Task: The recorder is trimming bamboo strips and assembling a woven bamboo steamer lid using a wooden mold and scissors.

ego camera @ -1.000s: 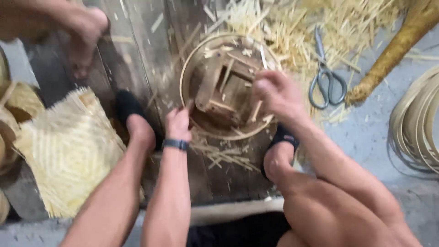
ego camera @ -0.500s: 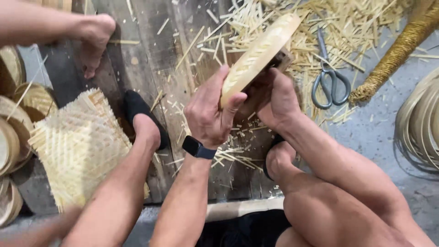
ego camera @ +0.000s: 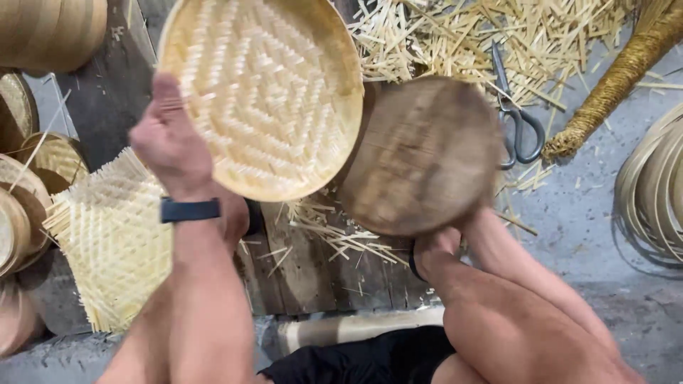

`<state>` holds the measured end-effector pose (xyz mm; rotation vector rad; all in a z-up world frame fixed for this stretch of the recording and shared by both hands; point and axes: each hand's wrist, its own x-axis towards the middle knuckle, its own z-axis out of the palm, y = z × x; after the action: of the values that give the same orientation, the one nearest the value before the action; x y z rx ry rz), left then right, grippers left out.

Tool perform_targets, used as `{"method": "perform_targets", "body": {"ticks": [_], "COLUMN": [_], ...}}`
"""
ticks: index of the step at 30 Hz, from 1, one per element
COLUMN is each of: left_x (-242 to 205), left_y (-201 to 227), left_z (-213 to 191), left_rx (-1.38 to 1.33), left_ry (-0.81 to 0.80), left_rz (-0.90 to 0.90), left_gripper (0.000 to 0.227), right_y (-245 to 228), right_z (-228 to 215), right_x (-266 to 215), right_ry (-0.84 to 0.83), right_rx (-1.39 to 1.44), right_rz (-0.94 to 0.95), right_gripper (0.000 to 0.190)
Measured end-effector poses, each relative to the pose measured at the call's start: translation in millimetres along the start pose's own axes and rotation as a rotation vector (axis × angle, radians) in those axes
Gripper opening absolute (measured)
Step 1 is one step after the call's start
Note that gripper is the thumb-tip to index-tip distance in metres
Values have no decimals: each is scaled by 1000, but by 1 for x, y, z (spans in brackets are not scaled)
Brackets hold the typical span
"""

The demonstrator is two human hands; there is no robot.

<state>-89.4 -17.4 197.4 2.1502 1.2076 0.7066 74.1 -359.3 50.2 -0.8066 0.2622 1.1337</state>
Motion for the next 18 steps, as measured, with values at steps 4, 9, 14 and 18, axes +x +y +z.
{"method": "perform_targets", "body": {"ticks": [4, 9, 14, 18], "left_x": [1, -13, -43, -47], "left_y": [15, -20, -48, -33], "left_z": [-10, 33, 87, 103], "left_rx": [-127, -217, -361, -310], "left_ry": [-62, -203, -345, -333], "left_rz": [-62, -299, -439, -346], "left_gripper": [74, 70, 68, 62], "right_y": [13, -8, -49, -62], "right_z": [-15, -24, -12, 13], "right_x": [6, -17, -34, -39], "right_ry": [-46, -15, 353, 401], "right_rx": [-57, -217, -1088, -1624], "right_rz": [-34, 87, -305, -301], "right_gripper": [68, 81, 46, 30]}}
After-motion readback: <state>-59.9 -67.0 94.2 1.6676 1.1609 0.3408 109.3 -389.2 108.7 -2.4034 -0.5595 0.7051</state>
